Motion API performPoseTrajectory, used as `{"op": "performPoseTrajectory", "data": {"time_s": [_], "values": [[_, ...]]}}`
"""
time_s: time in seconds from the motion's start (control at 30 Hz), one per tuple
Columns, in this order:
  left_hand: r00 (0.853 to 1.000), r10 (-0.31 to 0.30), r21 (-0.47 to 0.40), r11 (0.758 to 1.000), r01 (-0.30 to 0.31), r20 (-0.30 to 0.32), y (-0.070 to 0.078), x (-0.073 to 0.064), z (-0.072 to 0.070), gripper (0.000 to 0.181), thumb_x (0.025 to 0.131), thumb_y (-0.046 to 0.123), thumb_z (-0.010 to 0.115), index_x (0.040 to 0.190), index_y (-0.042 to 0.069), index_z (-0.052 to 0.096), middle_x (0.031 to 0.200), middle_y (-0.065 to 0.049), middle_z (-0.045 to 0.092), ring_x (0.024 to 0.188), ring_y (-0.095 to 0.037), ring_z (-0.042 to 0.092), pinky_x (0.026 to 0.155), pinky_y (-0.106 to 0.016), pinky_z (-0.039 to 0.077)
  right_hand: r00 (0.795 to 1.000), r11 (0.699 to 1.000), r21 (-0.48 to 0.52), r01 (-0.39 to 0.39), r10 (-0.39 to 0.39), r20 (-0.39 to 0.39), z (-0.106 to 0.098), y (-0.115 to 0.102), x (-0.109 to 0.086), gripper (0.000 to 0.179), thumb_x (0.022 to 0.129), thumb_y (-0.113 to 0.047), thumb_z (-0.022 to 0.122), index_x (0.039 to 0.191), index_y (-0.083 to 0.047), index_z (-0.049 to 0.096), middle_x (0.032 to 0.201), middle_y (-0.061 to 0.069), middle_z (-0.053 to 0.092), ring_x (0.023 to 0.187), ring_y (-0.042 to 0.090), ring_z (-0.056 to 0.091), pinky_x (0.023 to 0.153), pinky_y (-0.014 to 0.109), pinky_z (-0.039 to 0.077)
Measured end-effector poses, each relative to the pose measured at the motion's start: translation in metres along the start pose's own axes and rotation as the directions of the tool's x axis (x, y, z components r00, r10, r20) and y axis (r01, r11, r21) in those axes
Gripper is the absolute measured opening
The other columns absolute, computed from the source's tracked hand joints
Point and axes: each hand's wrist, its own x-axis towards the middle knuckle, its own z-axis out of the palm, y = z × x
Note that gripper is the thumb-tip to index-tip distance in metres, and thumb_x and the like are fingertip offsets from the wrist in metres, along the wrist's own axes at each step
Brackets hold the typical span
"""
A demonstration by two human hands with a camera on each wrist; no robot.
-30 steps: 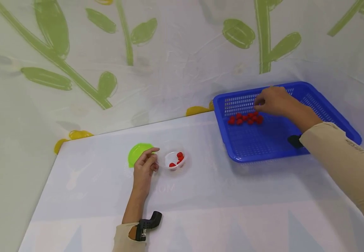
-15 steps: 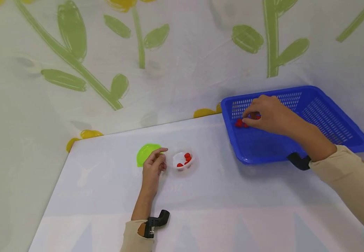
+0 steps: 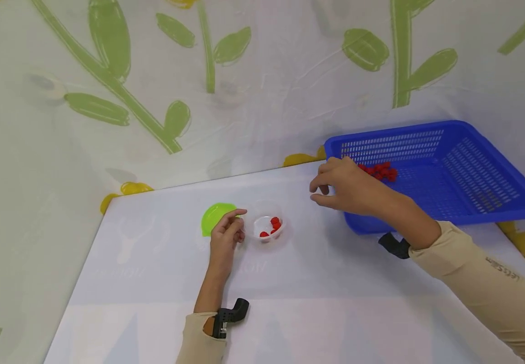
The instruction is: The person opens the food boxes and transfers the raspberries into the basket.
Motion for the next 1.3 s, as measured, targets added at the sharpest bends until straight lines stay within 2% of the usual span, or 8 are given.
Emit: {"op": "performPoseTrajectory", "data": {"time_s": [0.07, 0.3, 0.43, 0.7, 1.0, 1.3], "values": [[1.000, -0.005, 0.000, 1.000, 0.005, 0.005, 0.010, -0.003, 0.001, 0.025, 0.099, 0.004, 0.054, 0.119, 0.001, 0.068, 0.084, -0.005, 0.052, 0.070, -0.028, 0.049, 0.063, -0.027, 0.045, 1.000, 1.000, 0.011, 0.000, -0.001, 0.015, 0.007, -0.005, 0.006, 0.009, 0.086, -0.015, 0.079, 0.094, -0.017, 0.077, 0.078, -0.011, 0.053, 0.087, 0.017, 0.049, 0.079, 0.043, 0.035], [1.000, -0.011, -0.016, 1.000, 0.011, 0.004, 0.011, -0.001, 0.001, 0.025, 0.098, 0.005, 0.055, 0.118, 0.001, 0.069, 0.083, -0.005, 0.053, 0.070, -0.028, 0.049, 0.063, -0.028, 0.046, 0.999, 1.000, 0.006, 0.014, -0.014, 0.048, 0.031, -0.014, 0.025, 0.012, 0.084, -0.016, 0.080, 0.096, -0.016, 0.078, 0.077, -0.011, 0.054, 0.084, 0.016, 0.050, 0.073, 0.036, 0.039], [1.000, -0.011, -0.010, 1.000, 0.011, 0.006, 0.009, 0.001, 0.003, 0.025, 0.098, 0.007, 0.055, 0.118, 0.003, 0.069, 0.084, -0.003, 0.054, 0.070, -0.026, 0.051, 0.064, -0.027, 0.047, 0.996, 0.999, 0.011, 0.032, -0.032, 0.079, 0.043, -0.017, 0.036, 0.011, 0.085, -0.018, 0.080, 0.095, -0.017, 0.078, 0.076, -0.011, 0.054, 0.084, 0.017, 0.051, 0.074, 0.037, 0.037], [1.000, 0.012, 0.005, 1.000, -0.012, 0.008, 0.009, 0.001, 0.001, 0.025, 0.099, 0.006, 0.055, 0.119, 0.001, 0.069, 0.084, -0.003, 0.054, 0.070, -0.026, 0.050, 0.063, -0.026, 0.047, 0.975, 1.000, 0.009, 0.005, -0.007, 0.221, 0.070, -0.023, 0.062, 0.012, 0.086, -0.022, 0.079, 0.097, -0.017, 0.079, 0.075, -0.010, 0.055, 0.086, 0.018, 0.050, 0.076, 0.037, 0.035], [1.000, -0.004, -0.008, 1.000, 0.004, 0.012, 0.012, -0.001, -0.002, 0.024, 0.099, 0.006, 0.055, 0.117, 0.002, 0.069, 0.085, -0.002, 0.055, 0.070, -0.025, 0.050, 0.064, -0.026, 0.047, 0.956, 0.995, -0.087, 0.044, -0.016, 0.293, 0.083, -0.026, 0.079, 0.010, 0.085, -0.023, 0.080, 0.090, -0.015, 0.078, 0.071, -0.007, 0.053, 0.081, 0.017, 0.048, 0.077, 0.037, 0.035], [1.000, -0.005, -0.019, 1.000, 0.005, 0.003, 0.017, -0.005, -0.002, 0.024, 0.099, 0.005, 0.055, 0.117, 0.000, 0.068, 0.084, -0.002, 0.054, 0.070, -0.025, 0.050, 0.063, -0.026, 0.046, 0.944, 0.970, -0.220, 0.108, -0.031, 0.330, 0.095, -0.034, 0.088, 0.012, 0.084, -0.023, 0.081, 0.089, -0.012, 0.079, 0.087, 0.001, 0.066, 0.088, 0.021, 0.053, 0.078, 0.036, 0.036]]}}
